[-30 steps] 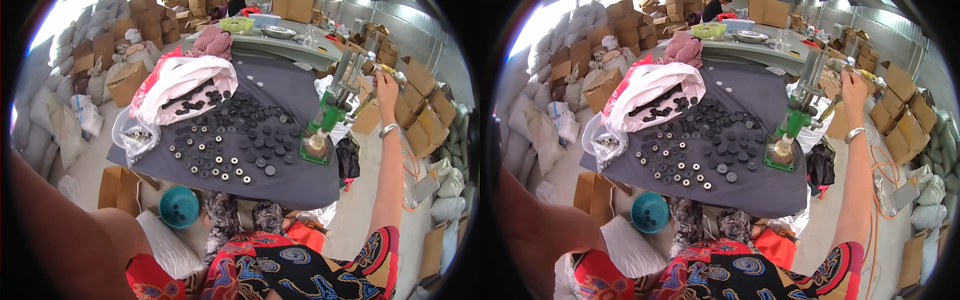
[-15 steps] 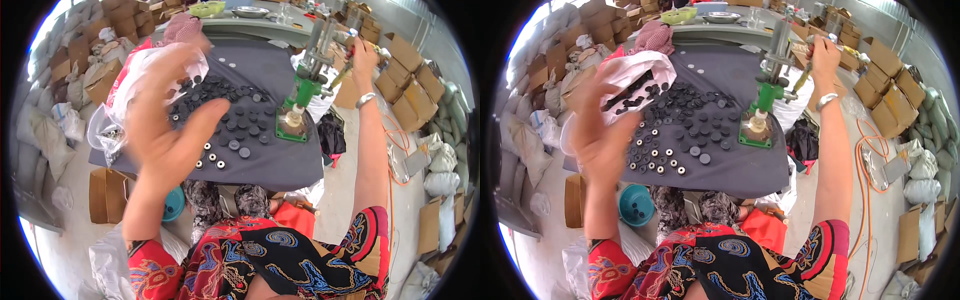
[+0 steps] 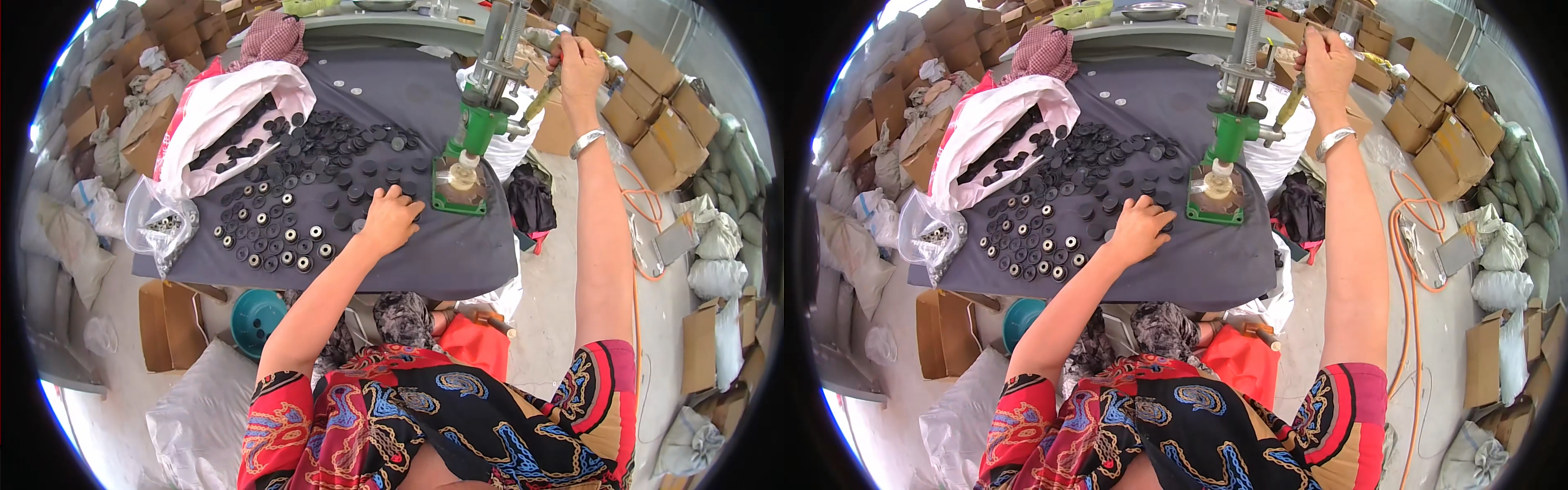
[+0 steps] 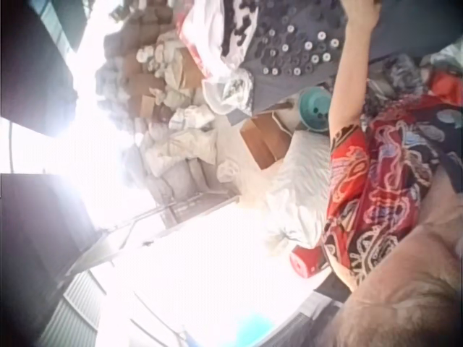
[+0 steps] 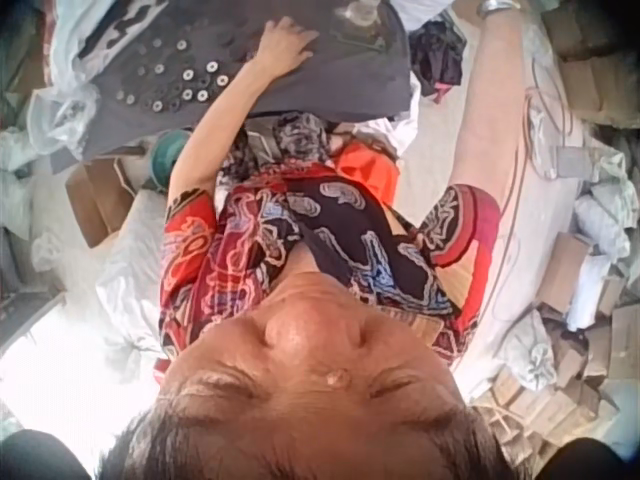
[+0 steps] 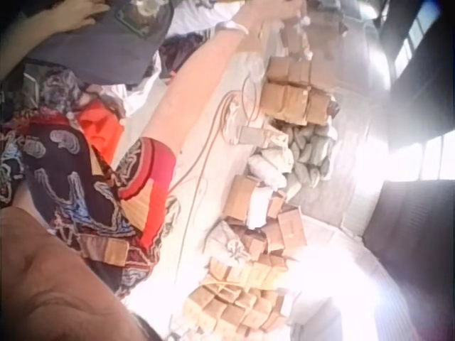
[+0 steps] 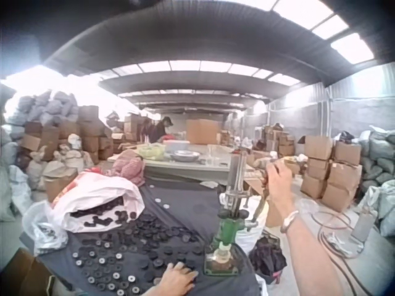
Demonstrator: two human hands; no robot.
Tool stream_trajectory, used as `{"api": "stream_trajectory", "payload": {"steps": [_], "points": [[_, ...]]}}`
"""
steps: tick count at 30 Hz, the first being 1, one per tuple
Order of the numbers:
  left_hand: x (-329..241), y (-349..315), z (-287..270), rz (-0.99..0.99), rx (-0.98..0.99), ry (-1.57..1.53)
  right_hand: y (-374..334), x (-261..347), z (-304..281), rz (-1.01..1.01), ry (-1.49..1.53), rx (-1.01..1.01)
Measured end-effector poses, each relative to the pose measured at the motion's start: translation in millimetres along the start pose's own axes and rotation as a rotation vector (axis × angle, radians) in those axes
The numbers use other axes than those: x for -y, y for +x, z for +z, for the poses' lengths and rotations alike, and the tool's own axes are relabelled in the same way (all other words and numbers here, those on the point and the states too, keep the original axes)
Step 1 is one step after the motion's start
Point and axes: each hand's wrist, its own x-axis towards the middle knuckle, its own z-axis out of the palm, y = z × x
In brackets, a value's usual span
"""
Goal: The person assembles black buttons by placing them under a green manual press, operating the lever to attach metal inserts, and then sorting the finished buttons on the table. The person repeatedly picks up buttons, positions them under the press, and moves completed units aside.
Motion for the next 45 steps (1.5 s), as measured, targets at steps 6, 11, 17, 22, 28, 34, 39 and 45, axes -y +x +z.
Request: {"api": "stream_trajectory", "payload": {"steps": [6, 11, 17, 22, 28, 34, 39, 45], "points": [[4.5, 1.6, 15.7, -0.008, -0.022, 0.042, -1.7, 0.4, 1.1, -0.019, -0.013, -0.006], [2.2, 0.2, 20.8, -0.006, -0.122, -0.051, -2.8, 2.6, 0.7, -0.022, -0.005, -0.004], [-8.0, 18.2, 9.6, -0.154, -0.177, -0.212, -0.3, 19.2, -1.2, 0.258, 0.288, 0.022], [-12.1, 66.8, 7.0, -0.222, -0.24, -0.334, 2.4, 12.9, -2.1, 0.307, 0.298, 0.006], [-16.2, 109.6, 26.6, -0.215, -0.218, -0.332, -2.5, 16.8, 0.7, 0.272, 0.265, 0.004], [-22.4, 120.8, 38.8, -0.215, -0.228, -0.386, -6.2, 18.6, 3.0, 0.241, 0.272, -0.01], [-22.8, 123.8, 50.9, -0.3, -0.252, -0.505, -11.8, 22.3, 4.4, 0.209, 0.269, -0.031], [-25.3, 126.7, 50.7, -0.339, -0.244, -0.618, -39.5, 30.2, -6.0, 0.119, 0.256, -0.031]]}}
